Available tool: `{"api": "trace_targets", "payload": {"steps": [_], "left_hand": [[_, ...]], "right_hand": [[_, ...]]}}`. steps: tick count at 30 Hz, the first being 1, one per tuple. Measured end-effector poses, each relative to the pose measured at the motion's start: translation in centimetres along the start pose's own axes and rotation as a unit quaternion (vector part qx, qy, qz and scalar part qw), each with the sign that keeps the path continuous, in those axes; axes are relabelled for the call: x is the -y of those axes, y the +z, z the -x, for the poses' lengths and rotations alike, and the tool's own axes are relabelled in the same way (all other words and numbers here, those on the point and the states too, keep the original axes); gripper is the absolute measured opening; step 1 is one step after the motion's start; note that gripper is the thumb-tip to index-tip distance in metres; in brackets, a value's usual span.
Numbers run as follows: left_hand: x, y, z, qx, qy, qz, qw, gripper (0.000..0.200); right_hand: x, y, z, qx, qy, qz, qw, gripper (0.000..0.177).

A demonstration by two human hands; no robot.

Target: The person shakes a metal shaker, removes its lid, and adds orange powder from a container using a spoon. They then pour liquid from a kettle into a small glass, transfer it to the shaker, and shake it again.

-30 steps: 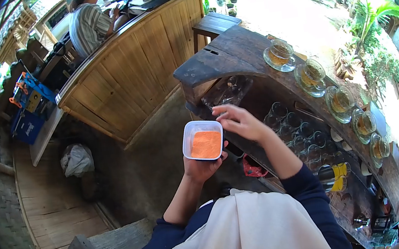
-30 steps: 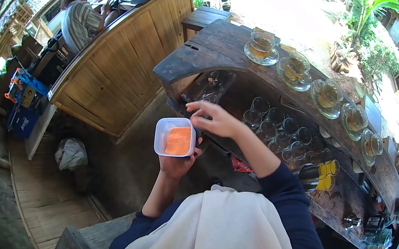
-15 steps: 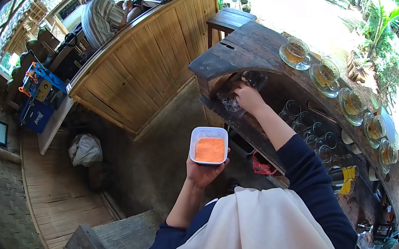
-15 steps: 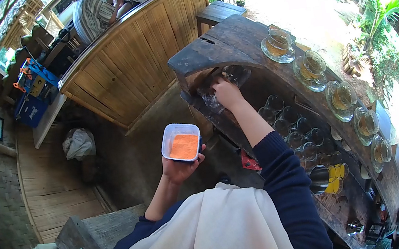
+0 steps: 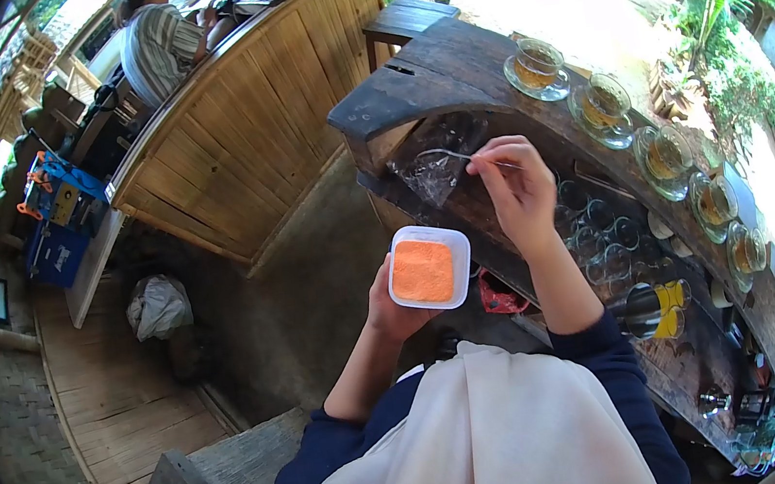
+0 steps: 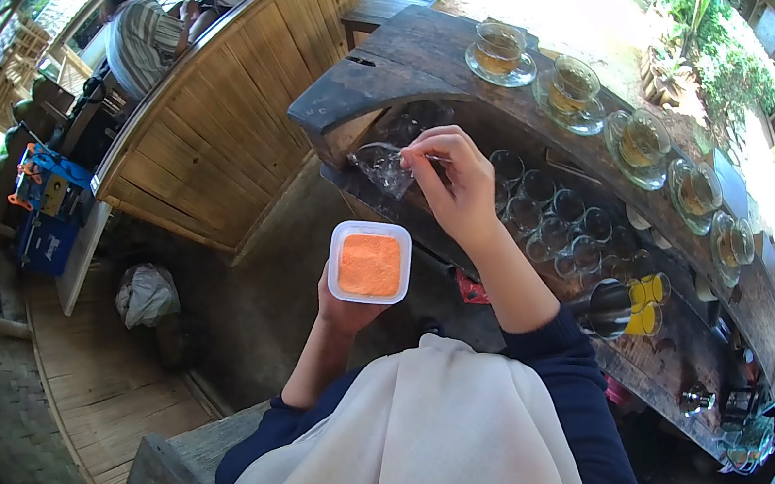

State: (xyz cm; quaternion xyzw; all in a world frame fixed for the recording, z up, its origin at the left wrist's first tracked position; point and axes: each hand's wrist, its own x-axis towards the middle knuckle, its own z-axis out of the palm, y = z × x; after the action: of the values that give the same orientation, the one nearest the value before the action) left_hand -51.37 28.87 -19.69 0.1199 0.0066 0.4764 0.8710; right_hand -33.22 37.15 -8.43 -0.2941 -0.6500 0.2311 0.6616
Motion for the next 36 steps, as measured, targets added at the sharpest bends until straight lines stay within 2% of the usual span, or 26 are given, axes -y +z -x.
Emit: {"api": "trace_targets", "payload": {"steps": [3,4,6,7,9,13,15,18,20,25,27,31,34,36], "left_hand": [[0.4,1.2,-0.4,-0.031,-0.01,-0.049,0.998,0.064],[0.5,1.7,-0.6,-0.032,-0.015,-0.048,0.998,0.064],[0.8,2.4,-1.0,-0.04,0.005,-0.067,0.997,0.057],[0.9,2.4,-1.1,-0.039,0.0,-0.067,0.997,0.057],[1.0,2.2,-1.3,-0.021,-0.011,-0.064,0.998,0.057],[1.5,2.3,-1.7,-0.014,-0.027,-0.037,0.999,0.057],[2.0,2.1,-1.9,-0.037,-0.008,-0.054,0.998,0.058],[2.3,1.9,-2.2,-0.038,-0.032,-0.06,0.997,0.059],[2.3,1.7,-2.4,-0.042,-0.048,-0.056,0.996,0.06],[2.3,1.8,-2.9,-0.056,-0.064,-0.045,0.995,0.063],[2.3,1.5,-3.0,-0.054,-0.074,-0.04,0.995,0.064],[2.5,1.6,-3.3,-0.074,-0.071,-0.054,0.993,0.065],[2.5,1.7,-3.4,-0.086,-0.072,-0.062,0.992,0.065],[2.5,1.7,-3.3,-0.094,-0.068,-0.062,0.991,0.065]], "right_hand": [[5.6,-1.4,0.8,-0.004,0.014,-0.044,0.999,0.008],[6.6,-2.1,1.1,0.048,0.003,-0.005,0.999,0.011],[7.1,-3.0,2.0,0.131,-0.021,0.058,0.99,0.017],[7.2,-3.2,2.5,0.127,-0.019,0.061,0.99,0.017],[7.2,-3.4,3.4,0.196,0.03,0.091,0.976,0.014],[6.8,-3.6,4.7,0.208,0.011,0.176,0.962,0.016],[6.6,-4.0,5.3,0.201,0.006,0.161,0.966,0.02],[7.3,-4.4,6.1,0.189,0.023,0.166,0.968,0.019],[7.1,-4.7,6.6,0.173,-0.027,0.2,0.964,0.018],[6.4,-5.8,6.7,0.13,-0.019,0.25,0.959,0.017],[6.9,-6.1,7.1,0.113,0.098,0.193,0.97,0.016],[6.3,-6.1,7.4,0.076,0.102,0.212,0.969,0.014],[6.0,-6.2,7.7,0.095,0.149,0.19,0.966,0.013],[5.8,-6.2,7.7,0.067,0.188,0.183,0.963,0.014]]}}
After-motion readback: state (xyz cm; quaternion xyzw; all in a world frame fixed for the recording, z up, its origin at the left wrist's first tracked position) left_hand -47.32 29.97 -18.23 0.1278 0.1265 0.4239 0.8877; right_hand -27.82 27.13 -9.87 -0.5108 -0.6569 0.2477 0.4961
